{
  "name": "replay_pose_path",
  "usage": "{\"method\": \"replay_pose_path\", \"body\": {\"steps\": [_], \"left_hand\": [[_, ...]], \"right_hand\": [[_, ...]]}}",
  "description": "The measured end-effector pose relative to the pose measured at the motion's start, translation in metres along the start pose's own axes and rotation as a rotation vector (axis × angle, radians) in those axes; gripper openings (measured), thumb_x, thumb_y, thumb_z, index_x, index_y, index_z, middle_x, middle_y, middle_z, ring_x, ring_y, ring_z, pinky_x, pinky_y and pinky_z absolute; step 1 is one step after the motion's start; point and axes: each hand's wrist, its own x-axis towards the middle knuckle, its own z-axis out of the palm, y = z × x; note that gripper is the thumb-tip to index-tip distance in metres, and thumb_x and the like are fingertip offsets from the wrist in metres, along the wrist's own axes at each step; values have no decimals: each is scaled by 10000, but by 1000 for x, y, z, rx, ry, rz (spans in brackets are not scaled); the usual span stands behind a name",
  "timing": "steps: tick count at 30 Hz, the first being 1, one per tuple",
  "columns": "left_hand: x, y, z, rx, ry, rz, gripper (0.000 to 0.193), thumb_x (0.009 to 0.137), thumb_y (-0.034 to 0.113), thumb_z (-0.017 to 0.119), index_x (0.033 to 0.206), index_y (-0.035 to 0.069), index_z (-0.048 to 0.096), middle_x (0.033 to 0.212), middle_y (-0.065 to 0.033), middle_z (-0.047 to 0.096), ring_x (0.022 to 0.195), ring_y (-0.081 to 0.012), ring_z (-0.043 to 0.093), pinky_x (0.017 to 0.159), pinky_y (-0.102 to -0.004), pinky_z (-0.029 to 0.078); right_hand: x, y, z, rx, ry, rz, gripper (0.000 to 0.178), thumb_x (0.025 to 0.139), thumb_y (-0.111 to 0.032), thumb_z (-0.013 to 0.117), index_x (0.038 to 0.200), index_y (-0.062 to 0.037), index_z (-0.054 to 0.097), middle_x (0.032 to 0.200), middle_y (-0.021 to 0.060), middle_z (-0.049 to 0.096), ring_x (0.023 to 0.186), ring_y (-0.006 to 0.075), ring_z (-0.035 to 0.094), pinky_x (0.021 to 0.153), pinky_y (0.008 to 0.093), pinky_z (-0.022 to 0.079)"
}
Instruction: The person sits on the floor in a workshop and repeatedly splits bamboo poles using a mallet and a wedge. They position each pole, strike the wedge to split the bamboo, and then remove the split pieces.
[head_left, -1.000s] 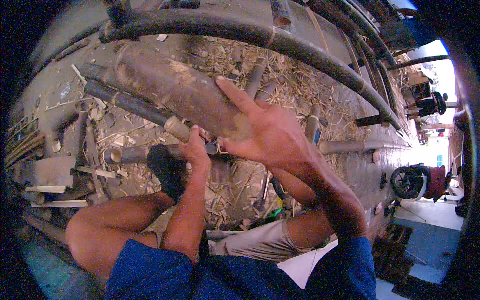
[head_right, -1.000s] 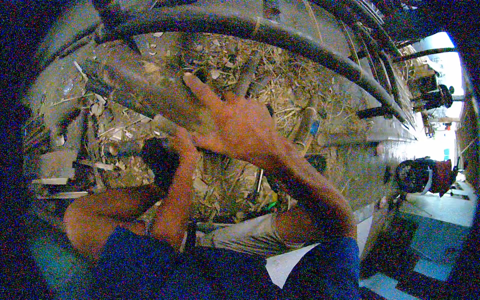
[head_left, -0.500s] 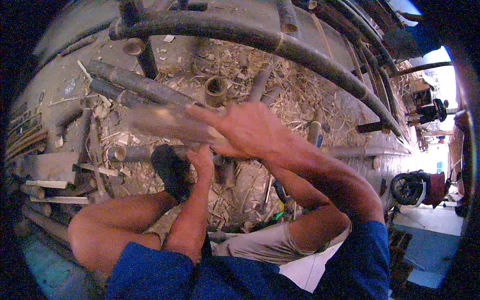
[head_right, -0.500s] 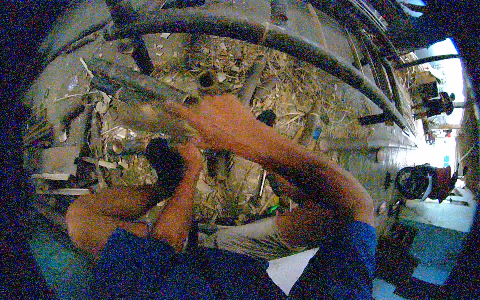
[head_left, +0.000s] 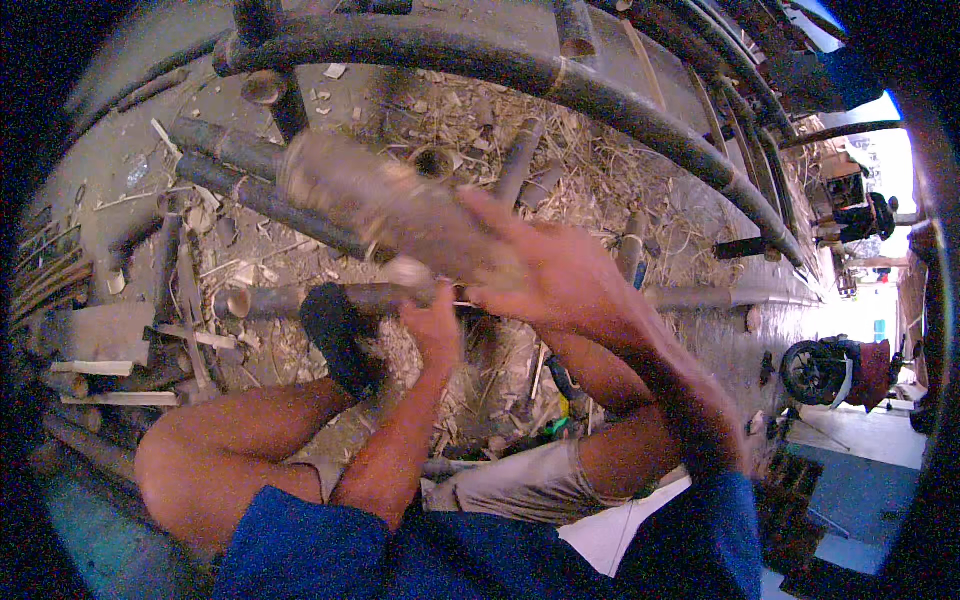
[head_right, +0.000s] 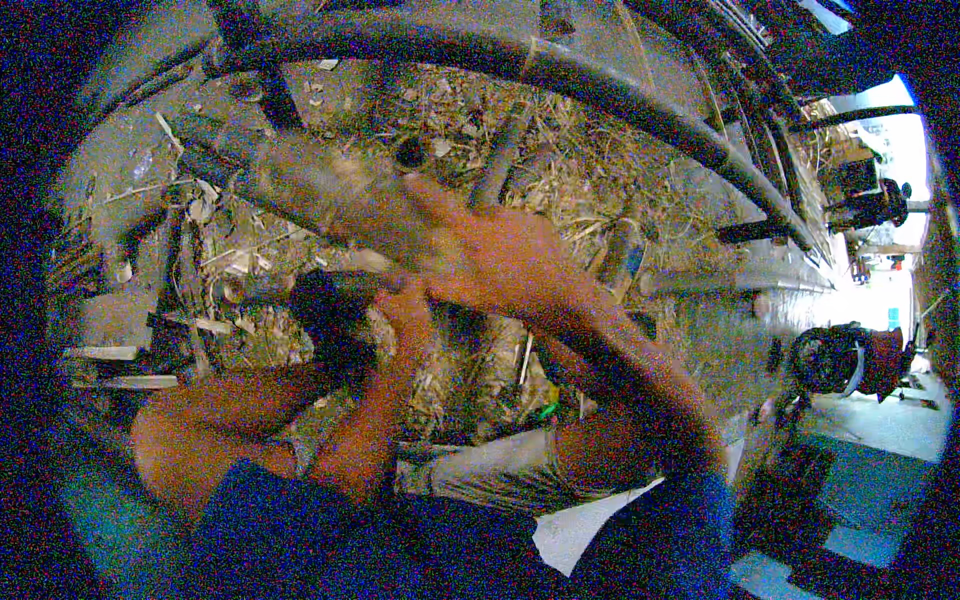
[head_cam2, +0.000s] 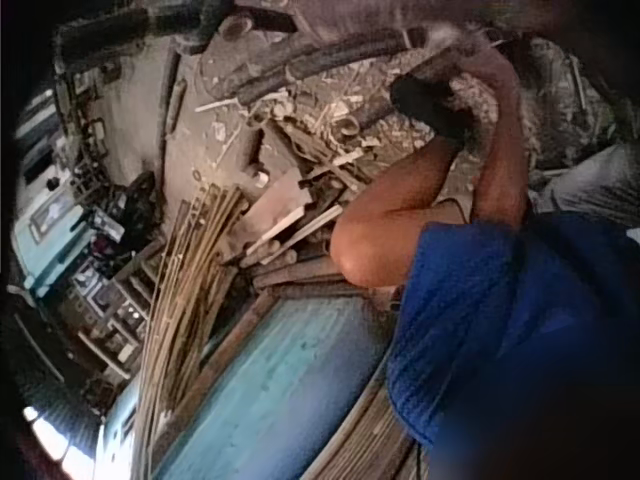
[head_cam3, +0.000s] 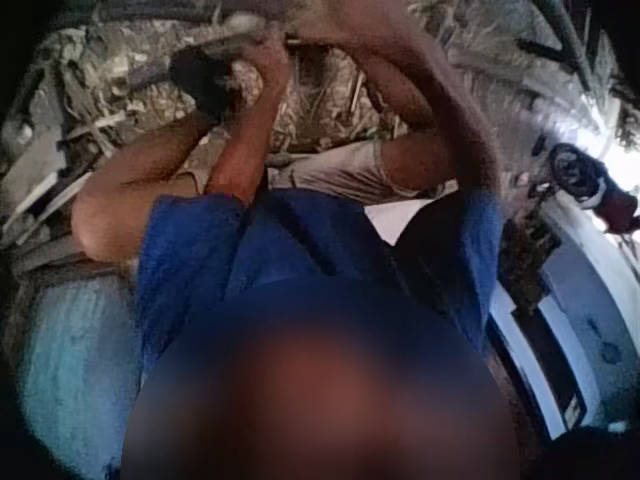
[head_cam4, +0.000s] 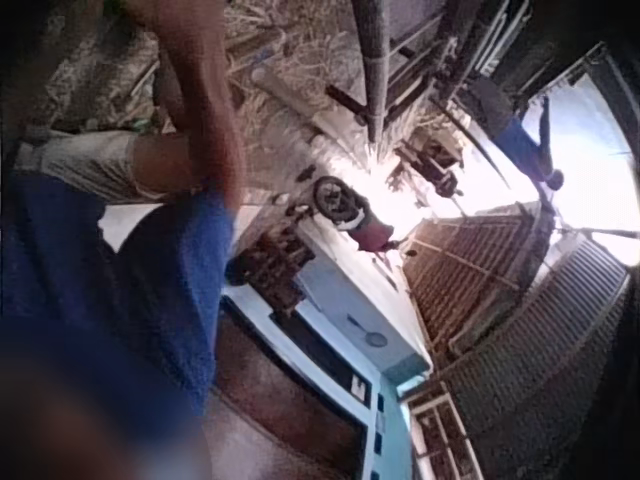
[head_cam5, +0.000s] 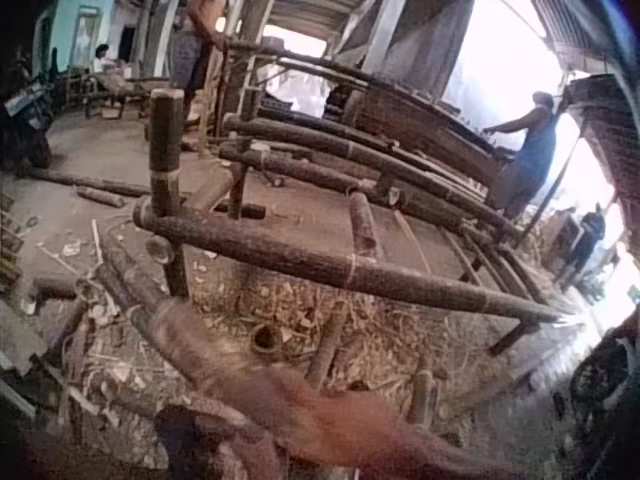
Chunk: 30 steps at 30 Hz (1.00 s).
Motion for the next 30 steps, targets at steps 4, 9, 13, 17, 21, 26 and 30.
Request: {"method": "replay_pose_path", "body": {"steps": [4, 9, 13, 17, 21, 26, 30], "left_hand": [[-71, 22, 7, -94, -591, 588, 551, 725, 198, 825, 1201, 31, 601, 1164, -135, 637, 1106, -303, 610, 936, -407, 499], [-101, 20, 37, 321, -675, 1068, 602, 657, 285, 836, 1156, 41, 604, 1045, -162, 589, 1001, -372, 588, 836, -457, 517], [-80, 0, 53, 459, -730, 970, 569, 661, 321, 834, 1128, 80, 616, 1024, -140, 580, 997, -359, 592, 823, -468, 522], [-63, -10, 65, 402, -637, 1038, 493, 682, 348, 835, 1046, 100, 613, 1010, -116, 593, 998, -361, 611, 796, -487, 534], [-56, -9, 66, 433, -716, 985, 472, 673, 322, 830, 1030, 103, 612, 973, -121, 588, 947, -362, 622, 768, -490, 535], [-51, -11, 59, 661, -816, 941, 428, 671, 291, 813, 990, 101, 601, 954, -125, 595, 928, -361, 627, 758, -482, 536], [-48, -15, 59, 533, -814, 1073, 401, 668, 283, 810, 945, 103, 582, 931, -126, 599, 919, -363, 623, 751, -492, 530]], "right_hand": [[-67, 41, 34, 153, 613, -53, 893, 833, -334, 755, 1570, -147, 286, 1458, 238, 498, 1307, 365, 542, 1068, 417, 464], [-154, 71, 64, 523, 882, 467, 868, 835, -363, 751, 1558, -109, 343, 1407, 260, 541, 1253, 393, 564, 1044, 440, 460], [-218, 72, 93, 341, 605, 1278, 863, 813, -468, 758, 1495, -43, 446, 1287, 192, 638, 1171, 356, 614, 987, 461, 468], [-228, 83, 122, 438, 969, 940, 818, 811, -465, 768, 1455, -36, 502, 1192, 142, 694, 1084, 328, 653, 928, 466, 493], [-209, 72, 152, 535, 1072, 809, 667, 839, -403, 777, 1367, -59, 560, 1148, 100, 677, 1032, 282, 643, 888, 410, 506], [-200, 87, 154, 648, 779, 607, 518, 861, -332, 784, 1272, -75, 603, 1099, 64, 651, 971, 242, 624, 853, 360, 511], [-205, 100, 153, 373, 961, 783, 493, 882, -354, 740, 1258, -72, 594, 1067, 74, 663, 924, 257, 625, 836, 374, 513]]}}
